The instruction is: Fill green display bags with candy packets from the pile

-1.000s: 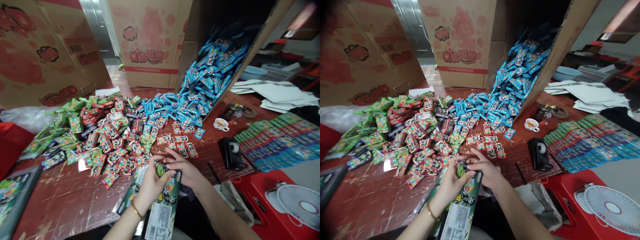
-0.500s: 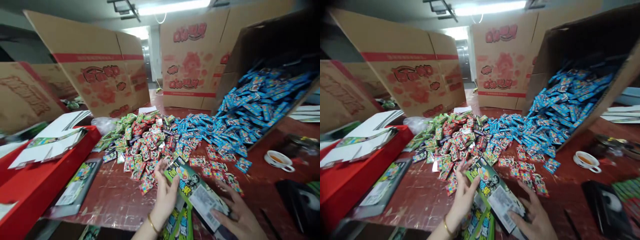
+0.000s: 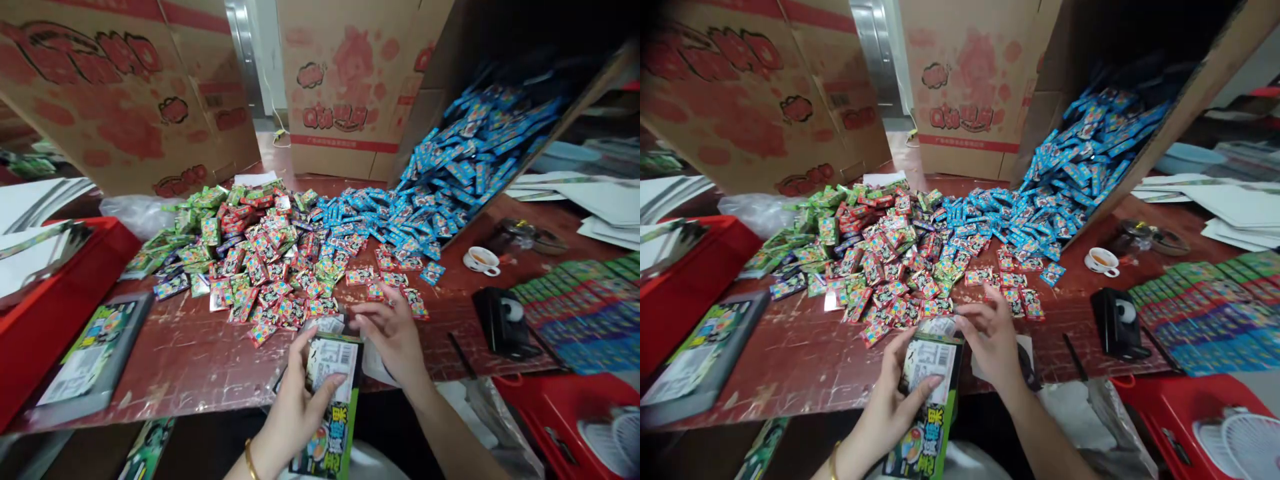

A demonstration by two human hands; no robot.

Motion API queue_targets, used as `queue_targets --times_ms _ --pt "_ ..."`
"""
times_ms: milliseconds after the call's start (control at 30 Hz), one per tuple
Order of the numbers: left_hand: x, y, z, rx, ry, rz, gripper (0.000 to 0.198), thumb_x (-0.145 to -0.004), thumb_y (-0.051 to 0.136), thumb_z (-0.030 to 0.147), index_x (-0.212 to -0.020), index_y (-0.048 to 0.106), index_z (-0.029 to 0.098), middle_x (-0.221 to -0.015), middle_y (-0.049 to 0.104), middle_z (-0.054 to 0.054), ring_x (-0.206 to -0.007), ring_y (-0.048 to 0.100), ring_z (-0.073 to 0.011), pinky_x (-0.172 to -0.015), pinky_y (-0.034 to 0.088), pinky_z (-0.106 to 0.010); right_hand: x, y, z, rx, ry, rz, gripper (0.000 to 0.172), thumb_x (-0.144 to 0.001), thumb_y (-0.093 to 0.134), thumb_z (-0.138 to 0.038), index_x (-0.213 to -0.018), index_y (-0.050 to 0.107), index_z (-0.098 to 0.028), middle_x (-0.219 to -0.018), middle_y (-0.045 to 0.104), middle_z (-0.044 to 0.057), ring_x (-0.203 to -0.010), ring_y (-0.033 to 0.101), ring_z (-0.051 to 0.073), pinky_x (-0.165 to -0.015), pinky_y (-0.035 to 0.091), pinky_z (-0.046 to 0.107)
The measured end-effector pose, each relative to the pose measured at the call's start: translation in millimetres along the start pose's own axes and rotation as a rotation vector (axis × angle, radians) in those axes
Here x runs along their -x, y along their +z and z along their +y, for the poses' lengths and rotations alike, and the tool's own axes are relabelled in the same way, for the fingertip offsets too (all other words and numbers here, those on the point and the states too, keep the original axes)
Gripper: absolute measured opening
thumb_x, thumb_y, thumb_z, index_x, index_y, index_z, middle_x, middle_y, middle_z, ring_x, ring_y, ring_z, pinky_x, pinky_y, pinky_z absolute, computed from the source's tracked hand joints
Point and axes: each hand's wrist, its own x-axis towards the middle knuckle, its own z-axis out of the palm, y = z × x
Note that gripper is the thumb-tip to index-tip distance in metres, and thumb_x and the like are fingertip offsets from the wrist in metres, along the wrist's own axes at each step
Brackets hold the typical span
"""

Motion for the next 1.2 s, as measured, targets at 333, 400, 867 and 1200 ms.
queue_targets --times_ms 333,400,867,1200 --pt "13 -2.8 -15 0.159 -0.16 0.053 0.054 -0.073 0.072 0.023 -0.108 0.031 0.029 -0.097 0.051 0.002 -0.088 0.057 -0.0162 -0.076 0.048 -0.027 48 33 39 -0.048 -0.133 0.112 0.053 -0.081 0.062 -0.017 -0.126 0.037 -0.026 -0.1 0.064 0.008 -0.102 0.061 0.023 -0.088 0.05 0.042" --pt "14 -4.4 -18 0.141 -0.169 0.077 0.05 -0.075 0.07 0.027 -0.107 0.032 0.029 -0.096 0.051 0.002 -0.086 0.056 -0.0159 -0.075 0.047 -0.027 47 35 40 -0.122 -0.064 0.081 0.05 -0.082 0.061 -0.017 -0.125 0.037 -0.026 -0.092 0.066 0.006 -0.106 0.06 0.024 -0.091 0.048 0.045" --pt "13 -1.7 -19 0.061 0.012 0.194 0.006 -0.091 0.048 0.027 -0.092 0.045 0.021 -0.094 0.057 -0.004 -0.09 0.057 -0.0172 -0.081 0.045 -0.031 52 37 32 -0.197 0.104 -0.059 0.049 -0.083 0.061 -0.021 -0.127 0.041 -0.024 -0.09 0.07 0.005 -0.099 0.064 0.023 -0.091 0.049 0.043" --pt "6 -13.5 -10 0.23 -0.214 0.155 0.018 -0.075 0.069 0.029 -0.087 0.064 0.017 -0.093 0.069 -0.007 -0.083 0.064 -0.0195 -0.072 0.049 -0.028 48 36 30 -0.07 0.007 -0.088 0.058 -0.082 0.062 -0.021 -0.133 0.035 -0.027 -0.089 0.067 0.004 -0.088 0.066 0.02 -0.083 0.053 0.038"
